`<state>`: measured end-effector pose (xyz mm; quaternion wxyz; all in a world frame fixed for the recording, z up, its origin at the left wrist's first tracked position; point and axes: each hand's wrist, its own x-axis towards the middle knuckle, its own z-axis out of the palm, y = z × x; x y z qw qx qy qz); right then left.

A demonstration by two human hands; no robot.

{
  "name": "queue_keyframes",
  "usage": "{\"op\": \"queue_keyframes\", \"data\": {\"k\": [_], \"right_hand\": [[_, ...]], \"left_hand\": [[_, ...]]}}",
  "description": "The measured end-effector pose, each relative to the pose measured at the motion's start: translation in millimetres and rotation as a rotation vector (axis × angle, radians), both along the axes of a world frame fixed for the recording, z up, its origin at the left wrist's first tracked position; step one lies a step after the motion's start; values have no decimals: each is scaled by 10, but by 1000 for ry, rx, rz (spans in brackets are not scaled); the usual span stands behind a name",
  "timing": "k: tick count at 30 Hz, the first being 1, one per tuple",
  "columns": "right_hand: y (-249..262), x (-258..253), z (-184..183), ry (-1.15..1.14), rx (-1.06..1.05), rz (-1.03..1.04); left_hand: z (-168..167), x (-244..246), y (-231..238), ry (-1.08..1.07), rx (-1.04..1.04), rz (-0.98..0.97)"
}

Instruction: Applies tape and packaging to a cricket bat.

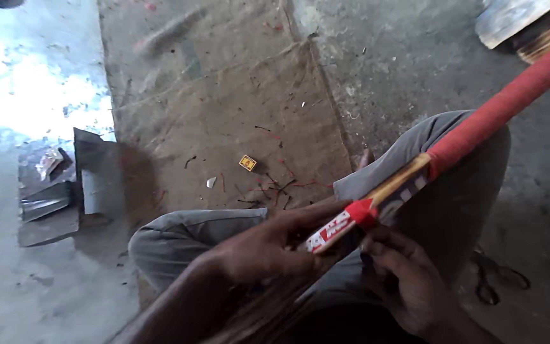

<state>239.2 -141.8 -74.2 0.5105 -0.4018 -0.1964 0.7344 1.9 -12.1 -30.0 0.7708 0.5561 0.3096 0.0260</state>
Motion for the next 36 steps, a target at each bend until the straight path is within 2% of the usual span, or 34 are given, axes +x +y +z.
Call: {"op": "queue_keyframes", "data": {"k": [1,3,4,6,8,11,17,25,29,33,36], "right_hand": [[73,-27,36,-13,-19,4],[237,-92,119,-35,-63,10],[307,-124,153,-31,-80,11],[370,-166,194,-26,-98,14],[311,-156,186,-56,-131,14],[-15,-40,35,-103,-138,-21],[-456,102,-77,-75,-157,-77],[-451,122,-340,124,-224,-78],[-430,109,-294,138,-165,-66],[-289,68,-67,104,-18,-7],[-188,27,58,105,8,-9]], "left_hand": [[79,-44,18,52,140,60],[239,-70,-88,329,645,189],[244,-9,-229,529,939,243],[109,200,-641,773,1309,269],[-143,402,-987,952,1473,172],[-383,442,-1030,1028,1575,142],[-352,384,-948,941,1576,127],[-244,393,-864,867,1502,109],[-148,351,-786,809,1448,81],[157,216,-584,588,1182,49],[295,97,-431,341,734,38]]}}
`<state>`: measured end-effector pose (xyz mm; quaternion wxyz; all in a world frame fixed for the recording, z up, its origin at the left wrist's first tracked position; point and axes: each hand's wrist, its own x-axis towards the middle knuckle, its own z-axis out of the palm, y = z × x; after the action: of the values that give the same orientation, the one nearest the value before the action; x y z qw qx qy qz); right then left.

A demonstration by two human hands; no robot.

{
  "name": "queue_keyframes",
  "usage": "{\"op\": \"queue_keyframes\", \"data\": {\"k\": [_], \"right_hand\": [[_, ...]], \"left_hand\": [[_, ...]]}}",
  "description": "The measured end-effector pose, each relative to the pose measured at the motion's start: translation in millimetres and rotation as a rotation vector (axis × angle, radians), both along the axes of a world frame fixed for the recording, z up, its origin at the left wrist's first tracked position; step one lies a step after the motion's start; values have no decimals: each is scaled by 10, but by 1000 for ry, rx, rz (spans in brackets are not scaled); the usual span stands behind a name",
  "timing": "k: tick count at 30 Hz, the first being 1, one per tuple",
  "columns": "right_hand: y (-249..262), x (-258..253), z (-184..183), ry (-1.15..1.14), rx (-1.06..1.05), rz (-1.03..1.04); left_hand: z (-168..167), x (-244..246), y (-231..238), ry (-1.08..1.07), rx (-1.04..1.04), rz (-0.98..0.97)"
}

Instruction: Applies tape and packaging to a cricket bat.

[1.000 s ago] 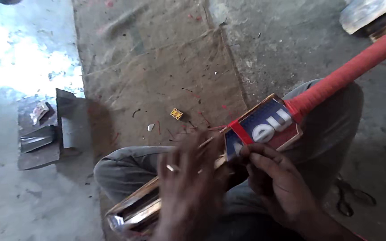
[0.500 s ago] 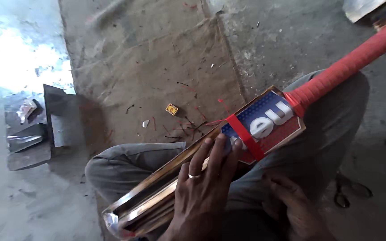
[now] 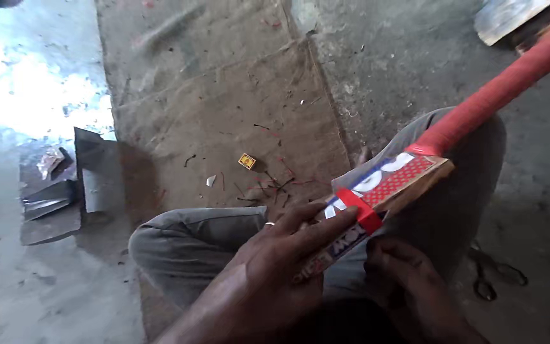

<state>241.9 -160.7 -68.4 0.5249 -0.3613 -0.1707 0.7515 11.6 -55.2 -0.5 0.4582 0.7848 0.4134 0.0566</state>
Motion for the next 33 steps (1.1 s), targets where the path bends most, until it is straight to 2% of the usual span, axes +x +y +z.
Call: {"op": "queue_keyframes", "data": {"k": [2,3,4,5,7,9,10,12,17,22,30,33], "right_hand": [[63,-26,-8,-22,12,1],[103,-43,-40,-52,-1,0],[145,-62,-82,-74,-22,1],[200,-80,-122,-91,-39,5],[306,-110,-140,-139,-62,15],[344,-119,-104,-175,-87,33],[344,-113,-96,-188,-100,36],[238,-70,-113,-219,-134,23],[-247,121,-291,-278,-187,-54],[-327,146,-203,-255,-127,-39],[42,151,249,-525,288,34],[185,244,440,-705,397,154]], "left_hand": [[-69,-61,131,-169,-330,-10],[-137,-89,186,-212,-414,-7],[-166,-118,212,-195,-410,18],[-153,-134,203,-118,-285,78],[-137,-92,75,151,213,175],[-270,80,-179,357,557,223],[-378,198,-308,449,655,214],[-604,397,-506,588,713,211],[-745,435,-475,467,637,207],[-637,312,-371,383,568,158],[-146,28,-41,43,346,-1],[-74,-55,162,-37,192,-55]]}}
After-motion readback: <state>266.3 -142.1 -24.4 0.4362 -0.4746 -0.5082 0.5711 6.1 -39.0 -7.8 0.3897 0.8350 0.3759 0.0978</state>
